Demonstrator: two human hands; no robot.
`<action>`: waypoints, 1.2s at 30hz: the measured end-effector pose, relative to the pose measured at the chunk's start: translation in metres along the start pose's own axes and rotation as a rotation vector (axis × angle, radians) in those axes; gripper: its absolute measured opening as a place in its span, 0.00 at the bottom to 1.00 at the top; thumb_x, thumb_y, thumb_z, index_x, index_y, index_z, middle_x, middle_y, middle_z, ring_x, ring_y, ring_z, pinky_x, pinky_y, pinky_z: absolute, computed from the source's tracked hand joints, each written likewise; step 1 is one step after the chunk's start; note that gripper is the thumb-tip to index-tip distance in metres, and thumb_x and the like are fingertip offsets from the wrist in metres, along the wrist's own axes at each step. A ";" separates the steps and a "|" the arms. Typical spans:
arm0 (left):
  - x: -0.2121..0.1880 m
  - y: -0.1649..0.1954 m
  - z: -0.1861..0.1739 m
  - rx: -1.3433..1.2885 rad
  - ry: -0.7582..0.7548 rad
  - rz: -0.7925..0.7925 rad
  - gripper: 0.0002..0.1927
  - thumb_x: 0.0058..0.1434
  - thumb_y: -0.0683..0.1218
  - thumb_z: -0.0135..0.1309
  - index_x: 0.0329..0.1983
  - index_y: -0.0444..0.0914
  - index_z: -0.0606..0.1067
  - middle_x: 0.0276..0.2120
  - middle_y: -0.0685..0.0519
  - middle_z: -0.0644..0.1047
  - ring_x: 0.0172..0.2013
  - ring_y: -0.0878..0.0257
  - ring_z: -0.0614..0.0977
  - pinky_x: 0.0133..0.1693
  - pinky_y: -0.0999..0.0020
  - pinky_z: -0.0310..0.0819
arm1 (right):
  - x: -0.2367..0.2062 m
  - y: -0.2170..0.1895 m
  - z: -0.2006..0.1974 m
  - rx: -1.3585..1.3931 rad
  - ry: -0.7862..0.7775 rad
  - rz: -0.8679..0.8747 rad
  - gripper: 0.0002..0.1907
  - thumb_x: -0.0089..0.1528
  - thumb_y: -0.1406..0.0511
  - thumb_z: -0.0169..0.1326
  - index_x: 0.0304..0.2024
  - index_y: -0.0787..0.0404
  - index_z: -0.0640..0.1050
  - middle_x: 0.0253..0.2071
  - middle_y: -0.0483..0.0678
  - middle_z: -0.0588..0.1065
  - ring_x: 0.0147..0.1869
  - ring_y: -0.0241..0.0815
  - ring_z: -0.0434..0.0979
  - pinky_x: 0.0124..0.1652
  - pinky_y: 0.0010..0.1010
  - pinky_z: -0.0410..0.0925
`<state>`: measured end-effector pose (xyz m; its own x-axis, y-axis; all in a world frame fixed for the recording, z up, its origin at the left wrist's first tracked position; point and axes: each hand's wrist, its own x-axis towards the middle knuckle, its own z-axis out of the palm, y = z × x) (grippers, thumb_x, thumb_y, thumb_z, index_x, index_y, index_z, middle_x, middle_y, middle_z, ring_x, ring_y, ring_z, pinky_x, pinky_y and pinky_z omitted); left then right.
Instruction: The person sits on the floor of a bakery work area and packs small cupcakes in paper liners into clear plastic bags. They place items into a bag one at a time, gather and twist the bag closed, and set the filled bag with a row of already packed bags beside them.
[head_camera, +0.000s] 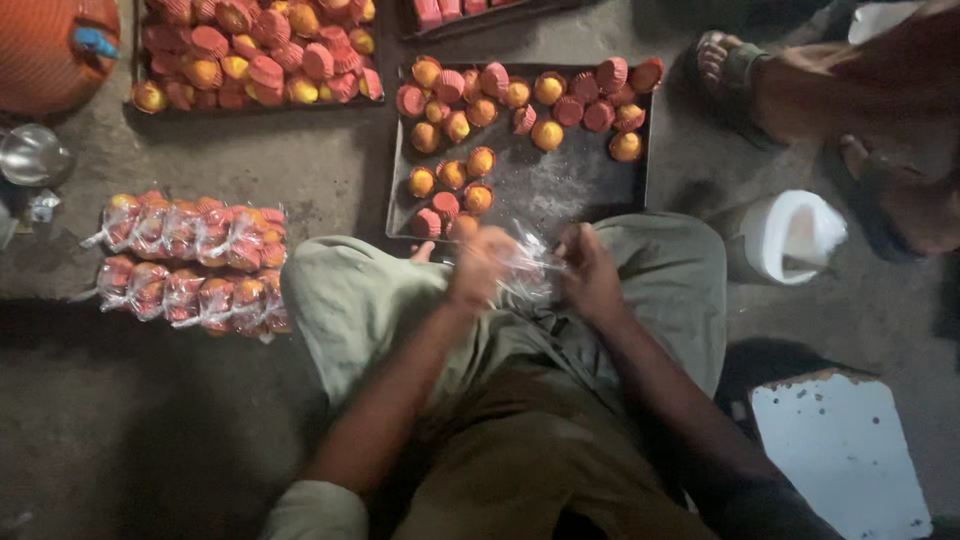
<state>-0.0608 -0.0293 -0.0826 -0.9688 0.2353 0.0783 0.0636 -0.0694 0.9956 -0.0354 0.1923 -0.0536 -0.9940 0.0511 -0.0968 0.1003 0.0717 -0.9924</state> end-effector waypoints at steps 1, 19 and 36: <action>-0.003 0.000 0.007 -0.393 -0.175 -0.223 0.11 0.57 0.35 0.60 0.40 0.37 0.72 0.34 0.55 0.75 0.35 0.65 0.80 0.38 0.67 0.79 | 0.005 0.003 -0.004 0.069 -0.008 0.035 0.08 0.64 0.74 0.53 0.37 0.59 0.68 0.31 0.40 0.65 0.33 0.32 0.66 0.30 0.27 0.64; 0.144 0.004 -0.142 0.298 0.426 -0.231 0.29 0.59 0.43 0.57 0.64 0.35 0.64 0.46 0.43 0.74 0.45 0.50 0.76 0.46 0.58 0.71 | 0.140 -0.051 0.086 -0.645 -0.258 0.046 0.23 0.62 0.57 0.58 0.55 0.61 0.72 0.39 0.65 0.78 0.41 0.61 0.78 0.43 0.49 0.71; 0.191 -0.037 -0.127 1.132 0.518 -0.403 0.21 0.71 0.43 0.44 0.66 0.33 0.64 0.59 0.36 0.74 0.58 0.41 0.77 0.57 0.51 0.73 | 0.218 -0.017 0.192 -0.555 -0.367 -0.546 0.24 0.52 0.68 0.62 0.50 0.62 0.71 0.54 0.59 0.70 0.58 0.65 0.71 0.53 0.52 0.68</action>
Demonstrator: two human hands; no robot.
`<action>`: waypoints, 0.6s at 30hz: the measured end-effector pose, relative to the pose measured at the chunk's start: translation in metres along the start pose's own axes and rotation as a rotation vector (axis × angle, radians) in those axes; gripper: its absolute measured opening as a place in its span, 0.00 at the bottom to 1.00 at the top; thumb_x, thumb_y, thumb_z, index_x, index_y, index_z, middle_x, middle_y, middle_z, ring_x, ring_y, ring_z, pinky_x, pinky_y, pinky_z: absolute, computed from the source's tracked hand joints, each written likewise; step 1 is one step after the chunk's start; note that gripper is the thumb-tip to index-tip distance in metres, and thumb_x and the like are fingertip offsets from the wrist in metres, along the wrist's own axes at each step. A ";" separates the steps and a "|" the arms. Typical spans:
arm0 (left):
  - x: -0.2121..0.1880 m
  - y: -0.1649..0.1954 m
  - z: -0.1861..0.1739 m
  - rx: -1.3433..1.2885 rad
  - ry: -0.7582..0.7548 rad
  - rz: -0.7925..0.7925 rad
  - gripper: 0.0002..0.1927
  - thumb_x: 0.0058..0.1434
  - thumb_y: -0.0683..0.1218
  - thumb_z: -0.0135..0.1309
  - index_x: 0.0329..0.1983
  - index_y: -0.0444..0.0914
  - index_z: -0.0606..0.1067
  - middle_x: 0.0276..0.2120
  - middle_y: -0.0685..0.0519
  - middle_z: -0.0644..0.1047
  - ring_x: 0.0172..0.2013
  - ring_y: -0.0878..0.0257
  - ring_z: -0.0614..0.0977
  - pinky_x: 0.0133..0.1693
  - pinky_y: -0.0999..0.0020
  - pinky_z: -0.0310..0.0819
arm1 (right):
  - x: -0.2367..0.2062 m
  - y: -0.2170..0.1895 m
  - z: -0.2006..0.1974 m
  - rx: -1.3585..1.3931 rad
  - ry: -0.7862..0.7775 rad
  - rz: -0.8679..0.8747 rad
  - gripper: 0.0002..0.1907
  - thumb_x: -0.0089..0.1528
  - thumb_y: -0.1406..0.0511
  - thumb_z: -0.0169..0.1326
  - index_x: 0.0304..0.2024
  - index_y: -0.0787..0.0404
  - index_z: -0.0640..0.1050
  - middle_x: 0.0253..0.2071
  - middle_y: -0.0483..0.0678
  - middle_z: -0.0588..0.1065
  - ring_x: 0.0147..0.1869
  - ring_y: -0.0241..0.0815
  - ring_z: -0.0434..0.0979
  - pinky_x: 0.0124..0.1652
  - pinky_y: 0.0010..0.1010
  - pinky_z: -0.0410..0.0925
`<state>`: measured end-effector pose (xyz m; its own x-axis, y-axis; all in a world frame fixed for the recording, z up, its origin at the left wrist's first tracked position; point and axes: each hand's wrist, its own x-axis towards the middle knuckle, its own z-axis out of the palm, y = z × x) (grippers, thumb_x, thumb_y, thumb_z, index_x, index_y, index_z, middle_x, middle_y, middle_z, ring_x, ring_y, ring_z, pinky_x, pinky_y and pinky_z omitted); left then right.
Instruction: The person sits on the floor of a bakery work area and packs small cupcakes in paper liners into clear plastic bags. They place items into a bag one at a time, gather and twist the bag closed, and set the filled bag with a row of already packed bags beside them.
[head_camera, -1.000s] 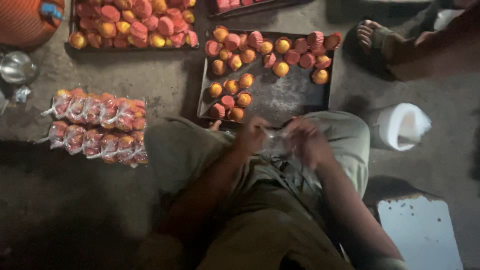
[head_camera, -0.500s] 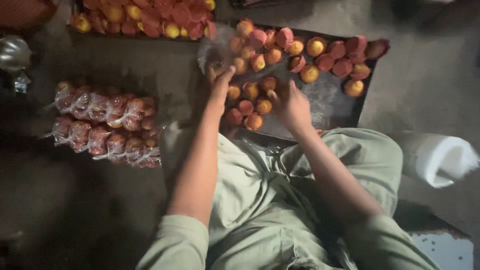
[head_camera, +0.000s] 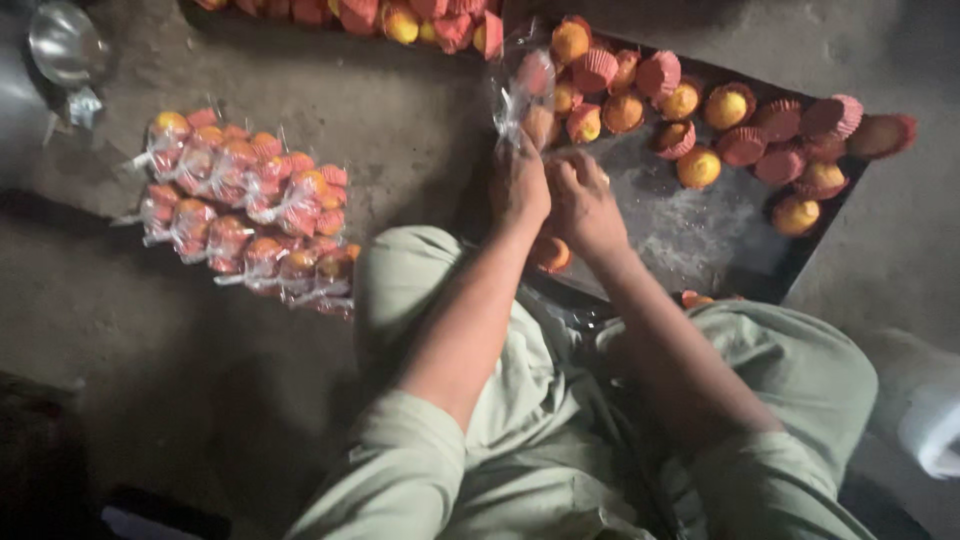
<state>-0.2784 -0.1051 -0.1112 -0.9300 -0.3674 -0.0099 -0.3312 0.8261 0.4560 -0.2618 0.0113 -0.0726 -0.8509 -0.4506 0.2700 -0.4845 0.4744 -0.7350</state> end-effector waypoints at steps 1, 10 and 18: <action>-0.001 0.002 0.000 -0.015 -0.073 -0.042 0.21 0.70 0.44 0.45 0.66 0.34 0.65 0.59 0.37 0.74 0.58 0.41 0.77 0.57 0.51 0.73 | 0.000 0.003 -0.003 -0.005 -0.037 0.002 0.25 0.53 0.69 0.62 0.52 0.63 0.71 0.56 0.60 0.69 0.58 0.66 0.71 0.53 0.52 0.68; -0.012 0.008 -0.036 -0.780 -0.226 -0.363 0.22 0.58 0.41 0.49 0.57 0.31 0.71 0.35 0.43 0.73 0.34 0.52 0.74 0.35 0.55 0.68 | -0.013 -0.003 -0.037 0.423 0.016 0.585 0.18 0.59 0.67 0.62 0.51 0.60 0.74 0.45 0.47 0.79 0.46 0.42 0.81 0.44 0.33 0.73; -0.129 0.032 -0.052 -1.607 -0.709 -0.394 0.21 0.58 0.38 0.58 0.56 0.35 0.73 0.35 0.59 0.77 0.30 0.70 0.78 0.33 0.76 0.74 | -0.119 -0.045 -0.061 0.716 0.386 0.557 0.27 0.66 0.67 0.57 0.67 0.65 0.67 0.53 0.48 0.75 0.54 0.36 0.75 0.52 0.28 0.70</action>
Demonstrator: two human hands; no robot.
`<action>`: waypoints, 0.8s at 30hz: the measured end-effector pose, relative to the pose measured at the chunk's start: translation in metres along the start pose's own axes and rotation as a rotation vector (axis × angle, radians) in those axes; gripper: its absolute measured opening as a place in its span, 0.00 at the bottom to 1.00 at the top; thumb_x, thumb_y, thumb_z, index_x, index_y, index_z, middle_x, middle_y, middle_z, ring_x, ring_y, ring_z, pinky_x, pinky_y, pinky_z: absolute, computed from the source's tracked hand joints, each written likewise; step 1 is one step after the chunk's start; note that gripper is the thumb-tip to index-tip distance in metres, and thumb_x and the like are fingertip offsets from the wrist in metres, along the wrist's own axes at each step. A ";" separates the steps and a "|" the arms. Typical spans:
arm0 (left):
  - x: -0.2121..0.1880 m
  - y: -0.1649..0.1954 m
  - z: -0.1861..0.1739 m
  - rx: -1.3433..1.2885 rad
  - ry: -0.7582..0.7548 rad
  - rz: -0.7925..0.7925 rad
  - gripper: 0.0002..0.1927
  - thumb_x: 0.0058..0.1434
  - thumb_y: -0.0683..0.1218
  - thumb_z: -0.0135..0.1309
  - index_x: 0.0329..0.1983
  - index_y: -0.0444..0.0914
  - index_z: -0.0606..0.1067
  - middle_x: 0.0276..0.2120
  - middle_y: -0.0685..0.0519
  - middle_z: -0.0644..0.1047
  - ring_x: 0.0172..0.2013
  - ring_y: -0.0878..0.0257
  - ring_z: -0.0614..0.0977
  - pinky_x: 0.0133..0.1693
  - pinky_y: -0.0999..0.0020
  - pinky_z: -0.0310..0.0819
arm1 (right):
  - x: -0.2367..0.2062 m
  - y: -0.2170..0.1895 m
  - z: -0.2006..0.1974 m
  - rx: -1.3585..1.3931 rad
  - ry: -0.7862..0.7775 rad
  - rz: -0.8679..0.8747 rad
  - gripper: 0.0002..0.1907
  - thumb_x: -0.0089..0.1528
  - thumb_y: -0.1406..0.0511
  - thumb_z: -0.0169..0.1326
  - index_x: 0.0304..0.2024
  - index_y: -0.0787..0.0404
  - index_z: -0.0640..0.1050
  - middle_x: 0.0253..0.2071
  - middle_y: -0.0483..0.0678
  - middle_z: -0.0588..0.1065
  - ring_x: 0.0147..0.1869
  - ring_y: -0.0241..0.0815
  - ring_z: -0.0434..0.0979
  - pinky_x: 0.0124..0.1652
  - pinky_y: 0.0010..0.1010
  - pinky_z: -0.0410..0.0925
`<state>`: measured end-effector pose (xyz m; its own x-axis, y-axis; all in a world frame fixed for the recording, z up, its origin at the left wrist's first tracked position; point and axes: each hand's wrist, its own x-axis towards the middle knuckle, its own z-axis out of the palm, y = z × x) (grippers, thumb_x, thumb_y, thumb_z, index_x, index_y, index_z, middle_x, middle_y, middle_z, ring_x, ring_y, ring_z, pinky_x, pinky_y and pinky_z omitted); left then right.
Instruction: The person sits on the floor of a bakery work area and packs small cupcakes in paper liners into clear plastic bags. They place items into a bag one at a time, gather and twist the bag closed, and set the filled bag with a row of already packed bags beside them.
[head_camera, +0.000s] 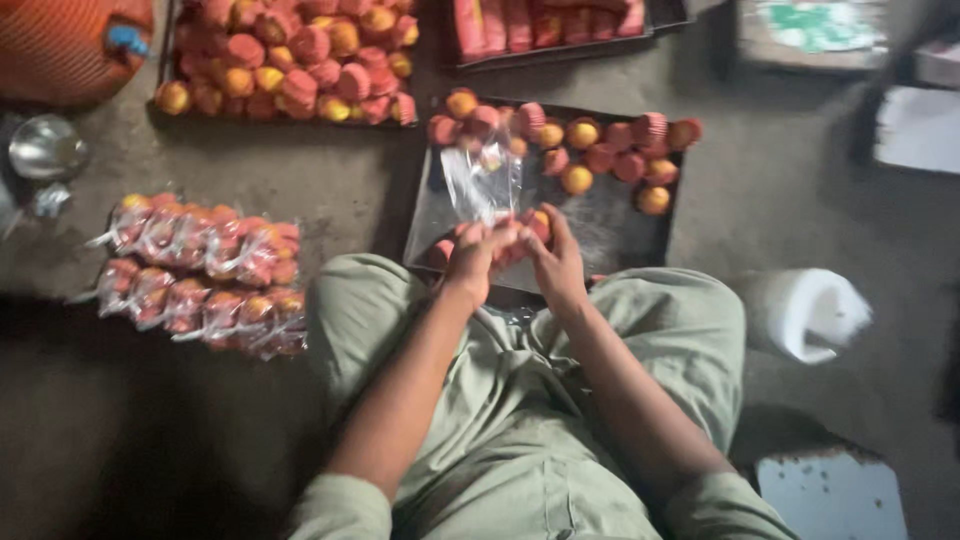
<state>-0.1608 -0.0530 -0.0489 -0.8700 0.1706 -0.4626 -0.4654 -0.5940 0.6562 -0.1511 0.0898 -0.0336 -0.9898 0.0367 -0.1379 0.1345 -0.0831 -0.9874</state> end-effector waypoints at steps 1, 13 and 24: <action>-0.009 -0.008 0.003 0.005 -0.042 0.020 0.21 0.58 0.38 0.59 0.56 0.34 0.74 0.36 0.57 0.77 0.30 0.69 0.78 0.33 0.75 0.74 | -0.011 -0.003 -0.009 0.054 -0.027 0.030 0.28 0.66 0.67 0.56 0.67 0.64 0.65 0.55 0.47 0.75 0.55 0.36 0.75 0.54 0.27 0.70; -0.071 -0.056 0.011 0.028 -0.145 0.071 0.22 0.60 0.37 0.58 0.58 0.34 0.73 0.44 0.53 0.80 0.43 0.62 0.83 0.49 0.66 0.80 | -0.102 -0.016 -0.047 0.076 0.052 -0.087 0.22 0.66 0.68 0.57 0.60 0.64 0.65 0.57 0.54 0.73 0.60 0.42 0.76 0.56 0.33 0.71; -0.085 -0.064 0.024 0.001 -0.169 0.175 0.17 0.67 0.43 0.54 0.58 0.34 0.74 0.39 0.53 0.78 0.37 0.67 0.79 0.39 0.73 0.74 | -0.121 -0.022 -0.032 -0.261 0.079 -0.173 0.38 0.57 0.66 0.66 0.65 0.58 0.60 0.57 0.55 0.71 0.60 0.45 0.73 0.56 0.36 0.70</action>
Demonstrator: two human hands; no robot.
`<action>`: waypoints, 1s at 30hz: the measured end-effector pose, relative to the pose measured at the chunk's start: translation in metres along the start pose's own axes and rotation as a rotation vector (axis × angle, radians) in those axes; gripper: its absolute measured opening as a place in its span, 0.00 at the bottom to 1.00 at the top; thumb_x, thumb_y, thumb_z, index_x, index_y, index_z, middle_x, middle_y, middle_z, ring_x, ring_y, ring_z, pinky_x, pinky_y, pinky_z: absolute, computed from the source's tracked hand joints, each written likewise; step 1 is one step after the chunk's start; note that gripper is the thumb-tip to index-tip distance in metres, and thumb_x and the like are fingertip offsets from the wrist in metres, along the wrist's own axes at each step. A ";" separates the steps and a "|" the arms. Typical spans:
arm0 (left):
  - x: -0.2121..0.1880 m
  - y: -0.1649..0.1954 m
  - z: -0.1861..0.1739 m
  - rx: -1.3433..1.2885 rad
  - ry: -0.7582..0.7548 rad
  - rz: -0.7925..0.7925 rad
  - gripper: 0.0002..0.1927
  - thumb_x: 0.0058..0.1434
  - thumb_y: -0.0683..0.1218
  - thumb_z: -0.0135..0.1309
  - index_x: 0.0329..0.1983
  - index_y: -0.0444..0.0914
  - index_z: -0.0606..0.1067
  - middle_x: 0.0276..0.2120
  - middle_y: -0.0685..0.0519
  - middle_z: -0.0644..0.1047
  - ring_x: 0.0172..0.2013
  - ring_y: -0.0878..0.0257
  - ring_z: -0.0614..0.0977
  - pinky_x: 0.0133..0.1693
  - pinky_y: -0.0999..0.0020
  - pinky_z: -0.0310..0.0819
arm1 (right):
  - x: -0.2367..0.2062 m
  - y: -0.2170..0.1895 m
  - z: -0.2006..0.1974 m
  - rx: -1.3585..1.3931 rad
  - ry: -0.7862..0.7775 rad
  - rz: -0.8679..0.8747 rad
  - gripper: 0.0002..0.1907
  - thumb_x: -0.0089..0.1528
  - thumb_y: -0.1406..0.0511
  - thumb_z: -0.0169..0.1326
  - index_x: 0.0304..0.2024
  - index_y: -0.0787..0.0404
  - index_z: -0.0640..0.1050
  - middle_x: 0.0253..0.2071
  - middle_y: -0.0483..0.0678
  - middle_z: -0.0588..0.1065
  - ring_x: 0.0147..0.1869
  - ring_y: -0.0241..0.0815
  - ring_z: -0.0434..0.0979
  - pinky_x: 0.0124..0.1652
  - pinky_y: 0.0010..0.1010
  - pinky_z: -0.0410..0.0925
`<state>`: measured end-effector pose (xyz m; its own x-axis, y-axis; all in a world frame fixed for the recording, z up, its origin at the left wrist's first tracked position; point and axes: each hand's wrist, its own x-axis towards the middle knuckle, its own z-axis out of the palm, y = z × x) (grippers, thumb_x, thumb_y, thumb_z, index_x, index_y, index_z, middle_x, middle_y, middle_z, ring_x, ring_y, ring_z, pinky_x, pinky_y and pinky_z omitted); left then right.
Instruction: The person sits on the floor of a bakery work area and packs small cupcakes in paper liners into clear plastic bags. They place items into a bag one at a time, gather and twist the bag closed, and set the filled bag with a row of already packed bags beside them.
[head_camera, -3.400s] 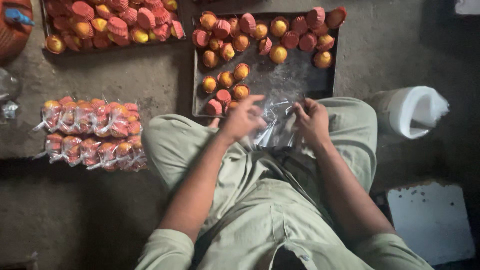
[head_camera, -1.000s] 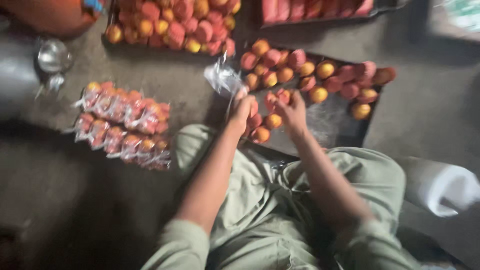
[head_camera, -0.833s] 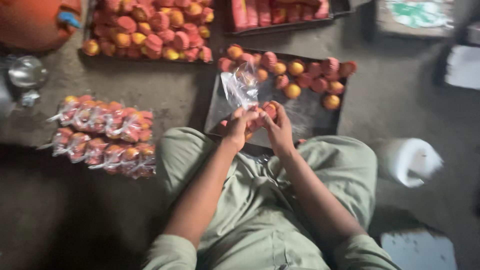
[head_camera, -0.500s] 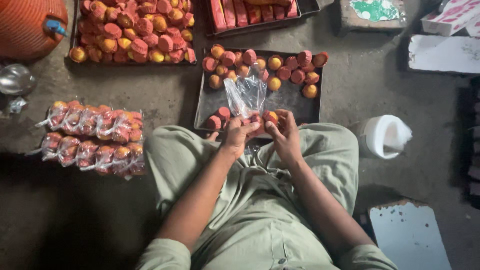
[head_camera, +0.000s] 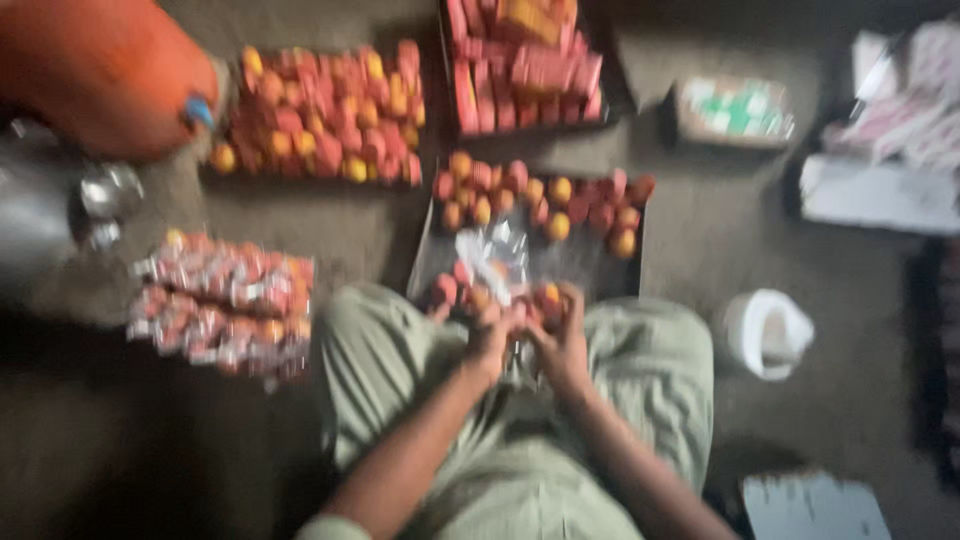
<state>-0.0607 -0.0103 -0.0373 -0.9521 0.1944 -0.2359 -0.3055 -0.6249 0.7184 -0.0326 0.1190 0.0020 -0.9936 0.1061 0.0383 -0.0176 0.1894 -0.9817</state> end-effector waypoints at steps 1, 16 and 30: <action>0.000 -0.001 0.004 0.056 0.023 0.036 0.15 0.67 0.44 0.54 0.55 0.34 0.74 0.40 0.52 0.78 0.37 0.66 0.80 0.40 0.72 0.75 | 0.001 0.003 0.000 0.125 0.004 0.012 0.39 0.58 0.65 0.66 0.65 0.57 0.60 0.59 0.54 0.70 0.61 0.45 0.73 0.56 0.36 0.70; 0.031 0.043 0.046 -0.043 -0.103 -0.144 0.20 0.66 0.43 0.51 0.60 0.34 0.67 0.45 0.48 0.77 0.42 0.61 0.80 0.45 0.67 0.75 | 0.067 0.036 0.017 0.369 0.204 -0.312 0.47 0.48 0.69 0.71 0.65 0.66 0.61 0.55 0.65 0.77 0.58 0.54 0.80 0.55 0.45 0.73; 0.027 0.052 0.037 0.044 -0.181 -0.194 0.29 0.66 0.41 0.48 0.71 0.34 0.60 0.54 0.45 0.77 0.51 0.60 0.81 0.56 0.66 0.75 | 0.065 0.032 0.022 0.547 0.116 -0.415 0.45 0.51 0.72 0.69 0.65 0.70 0.59 0.58 0.71 0.74 0.63 0.60 0.76 0.60 0.52 0.69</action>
<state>-0.1024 -0.0098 0.0183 -0.8606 0.4419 -0.2534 -0.4783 -0.5300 0.7002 -0.1006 0.1110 -0.0311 -0.8748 0.2412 0.4202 -0.4772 -0.2790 -0.8333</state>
